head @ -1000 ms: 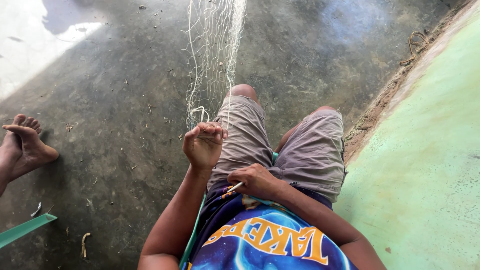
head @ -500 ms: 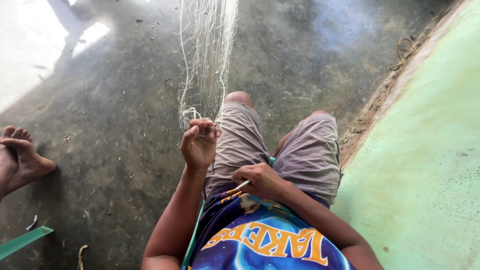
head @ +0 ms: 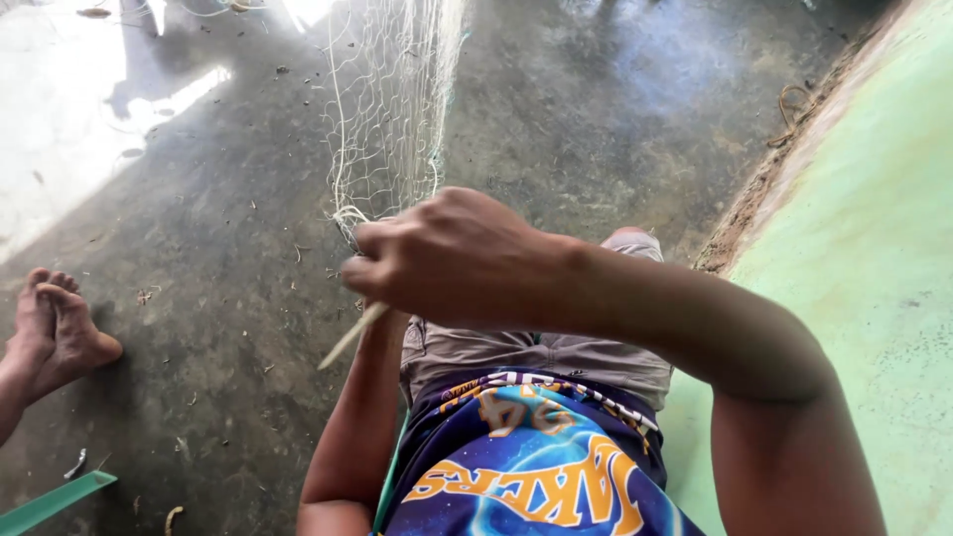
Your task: Repairing a fishing net using a netting shuttle
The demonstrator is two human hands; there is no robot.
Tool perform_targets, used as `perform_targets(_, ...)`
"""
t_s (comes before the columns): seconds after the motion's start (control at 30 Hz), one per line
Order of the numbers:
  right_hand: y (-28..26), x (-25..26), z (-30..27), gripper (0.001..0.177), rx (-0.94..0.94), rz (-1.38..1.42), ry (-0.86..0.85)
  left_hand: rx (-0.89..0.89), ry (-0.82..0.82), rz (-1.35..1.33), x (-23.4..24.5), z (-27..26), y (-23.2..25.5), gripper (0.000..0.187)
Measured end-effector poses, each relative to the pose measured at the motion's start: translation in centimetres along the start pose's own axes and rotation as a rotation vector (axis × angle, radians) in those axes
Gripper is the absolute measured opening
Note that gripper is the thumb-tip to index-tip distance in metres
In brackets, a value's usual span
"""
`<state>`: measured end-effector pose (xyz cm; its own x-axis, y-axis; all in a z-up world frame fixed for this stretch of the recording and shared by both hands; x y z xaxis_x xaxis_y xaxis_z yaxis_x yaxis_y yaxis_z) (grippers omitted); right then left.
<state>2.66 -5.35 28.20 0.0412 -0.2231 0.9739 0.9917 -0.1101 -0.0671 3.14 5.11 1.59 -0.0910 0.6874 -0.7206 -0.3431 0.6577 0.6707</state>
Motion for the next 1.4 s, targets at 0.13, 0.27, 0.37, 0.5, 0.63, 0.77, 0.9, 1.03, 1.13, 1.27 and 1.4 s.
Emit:
perform_targets(0.13,1.2,0.2,1.5,0.014,-0.064,-0.005,-0.026,0.057,0.005,-0.068,-0.5,0.1,1.0,0.013)
perform_targets(0.27,2.8,-0.6,-3.3,0.053,-0.107,-0.085,-0.058,0.074,0.026,-0.197,-0.9,0.3,1.4,0.010)
perform_targets(0.37,3.8,-4.7,-6.7,0.043,-0.208,-0.011,-0.106,0.056,0.051,-0.228,1.0,0.4,-1.2,0.008)
perform_targets(0.5,6.7,-10.9,-10.8,0.034,-0.448,-0.005,0.117,0.109,0.100,-0.266,1.2,-0.3,-3.2,0.007)
perform_targets(0.63,8.4,-14.5,-12.2,0.030,-0.556,0.192,0.274,0.138,0.090,-0.330,-1.6,-1.2,-2.9,0.011)
perform_targets(0.77,8.3,-16.2,-12.6,0.023,-0.616,0.407,0.474,0.212,0.048,-0.421,-3.5,-2.0,-3.0,0.012)
perform_targets(0.9,8.5,-17.3,-13.6,0.022,-0.654,0.491,0.569,0.252,0.019,-0.502,-4.3,-2.3,-3.1,0.016)
perform_targets(1.03,8.4,-17.3,-13.8,0.021,-0.649,0.540,0.585,0.266,0.007,-0.512,-4.3,-2.6,-3.4,0.017)
perform_targets(1.13,8.0,-16.9,-13.0,0.021,-0.586,0.585,0.608,0.293,-0.018,-0.533,-4.3,-2.8,-3.5,0.018)
perform_targets(1.27,7.8,-17.5,-12.4,0.029,-0.508,0.557,0.682,0.344,-0.021,-0.593,-5.3,-3.2,-3.4,0.018)
perform_targets(1.4,6.2,-17.2,-11.2,0.054,-0.460,0.440,0.890,0.401,-0.009,-0.646,-4.5,-3.8,-5.3,0.009)
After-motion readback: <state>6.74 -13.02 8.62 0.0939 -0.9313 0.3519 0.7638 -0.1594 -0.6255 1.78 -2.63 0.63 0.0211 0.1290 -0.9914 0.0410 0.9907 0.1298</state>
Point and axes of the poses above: each hand's wrist, its own z-axis towards the middle knuckle, its own x-axis out of the back of the hand, y = z × x, the point moved 3 cm from there along z, towards the middle knuckle, and after that the axes turned 5 degrees about -y, right-handed, at the moved point
